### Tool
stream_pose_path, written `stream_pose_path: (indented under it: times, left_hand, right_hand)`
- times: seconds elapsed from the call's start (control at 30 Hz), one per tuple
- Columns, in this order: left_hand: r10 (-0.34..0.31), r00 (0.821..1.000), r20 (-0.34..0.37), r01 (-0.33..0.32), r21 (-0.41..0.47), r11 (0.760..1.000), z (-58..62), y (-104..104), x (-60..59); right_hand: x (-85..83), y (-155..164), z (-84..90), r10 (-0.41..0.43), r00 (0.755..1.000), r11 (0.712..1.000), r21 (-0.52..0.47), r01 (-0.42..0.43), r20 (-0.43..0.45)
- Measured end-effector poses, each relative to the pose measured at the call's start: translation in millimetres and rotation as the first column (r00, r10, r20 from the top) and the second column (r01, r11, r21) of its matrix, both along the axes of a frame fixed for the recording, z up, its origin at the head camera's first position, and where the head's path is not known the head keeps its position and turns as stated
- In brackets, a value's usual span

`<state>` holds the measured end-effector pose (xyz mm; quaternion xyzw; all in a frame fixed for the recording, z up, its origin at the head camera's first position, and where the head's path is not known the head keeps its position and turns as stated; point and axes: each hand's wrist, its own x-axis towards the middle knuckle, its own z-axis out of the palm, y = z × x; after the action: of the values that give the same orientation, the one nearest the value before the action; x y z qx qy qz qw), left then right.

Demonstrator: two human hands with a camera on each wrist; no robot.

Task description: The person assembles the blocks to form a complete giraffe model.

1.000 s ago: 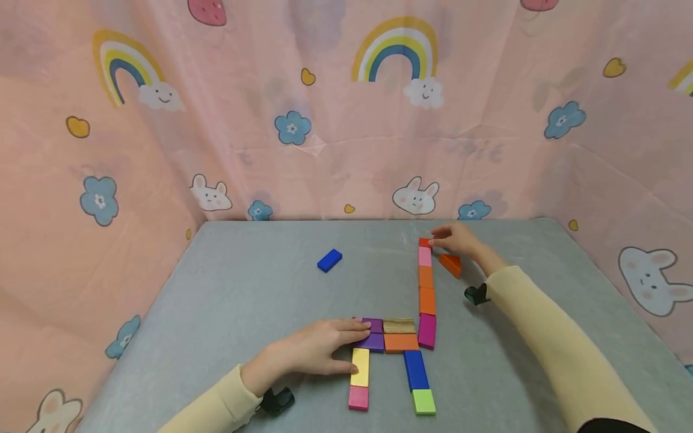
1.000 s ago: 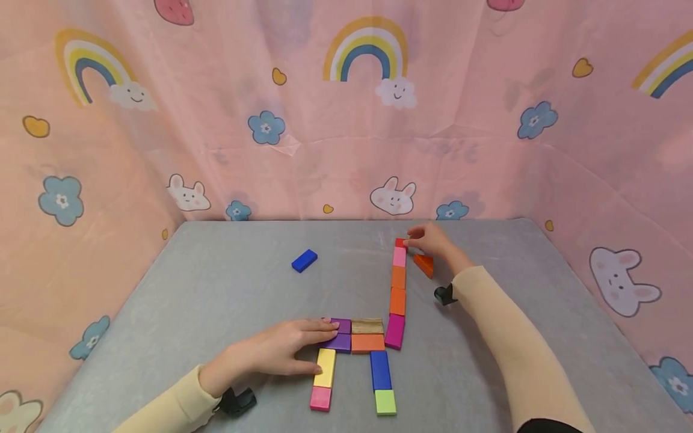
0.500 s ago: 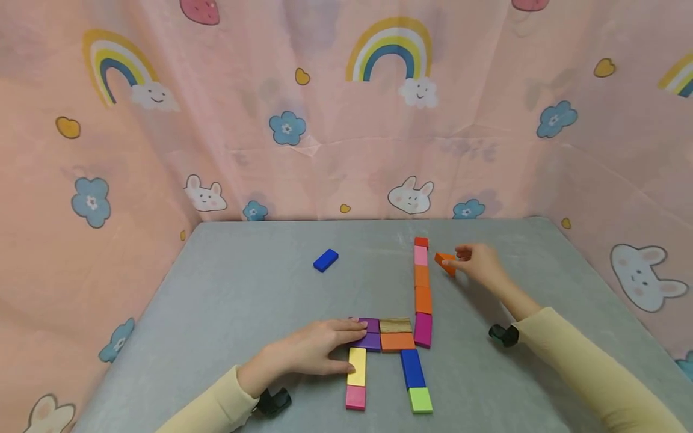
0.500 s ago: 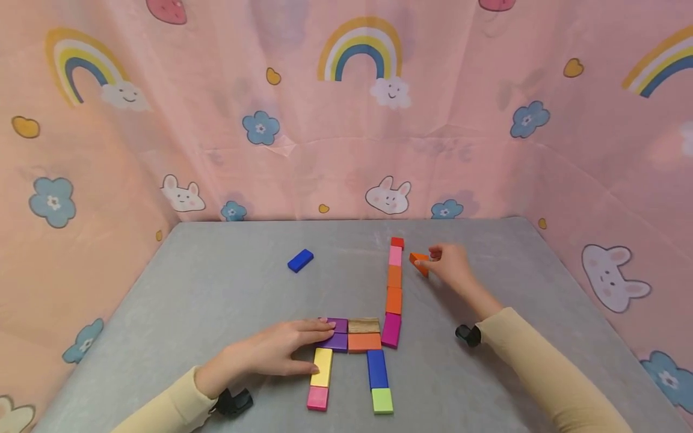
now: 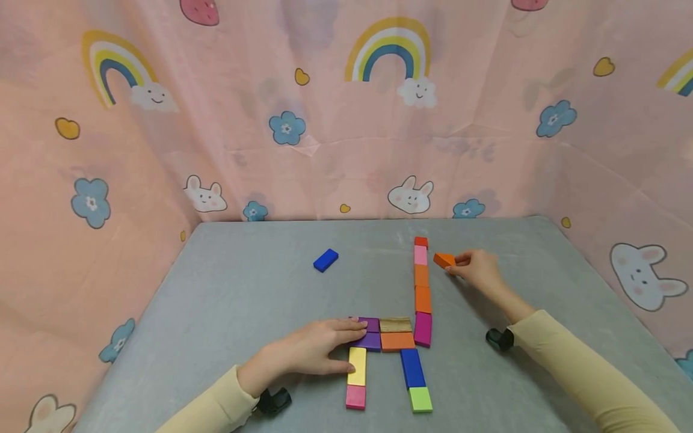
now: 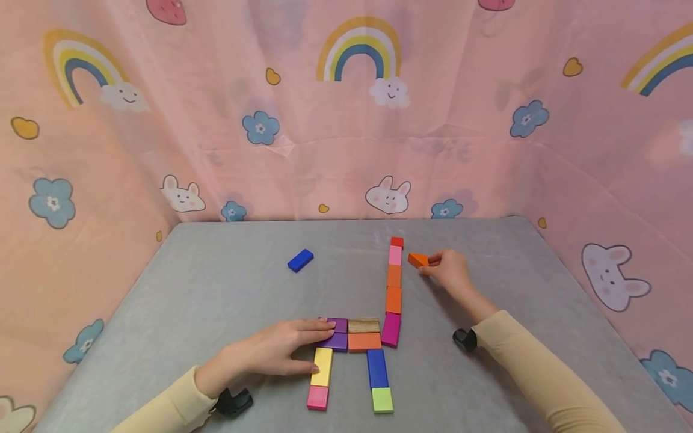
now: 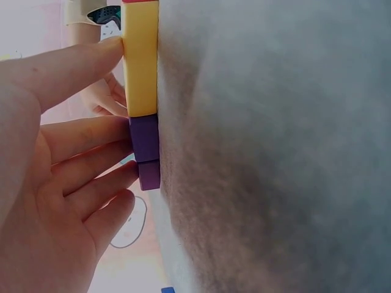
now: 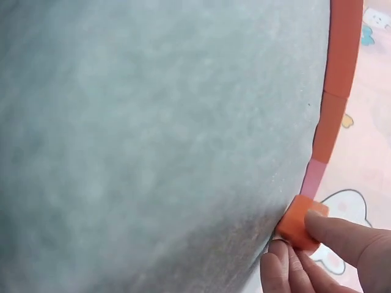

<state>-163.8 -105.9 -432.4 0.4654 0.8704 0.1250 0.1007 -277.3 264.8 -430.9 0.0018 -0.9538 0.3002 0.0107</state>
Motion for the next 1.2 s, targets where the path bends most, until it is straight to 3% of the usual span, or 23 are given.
stream_pose_path:
  times: [0.3,0.53,1.2]
  left_hand:
    - [0.002,1.000,0.011,-0.002,0.004,1.000,1.2,2,1.3]
    - [0.011,1.000,0.022,-0.011,0.000,1.000,2.5,1,1.5]
    - [-0.003,1.000,0.006,0.003,0.011,1.000,2.7,1,1.1]
  right_hand:
    - [-2.1,3,-0.4,0.030,0.998,0.998,0.051,-0.027,-0.058]
    - [-15.6,8,2.5,0.008,0.996,0.997,0.072,-0.002,-0.088]
    - [-48.8,6,3.7,0.013,0.998,0.989,0.146,-0.004,-0.060]
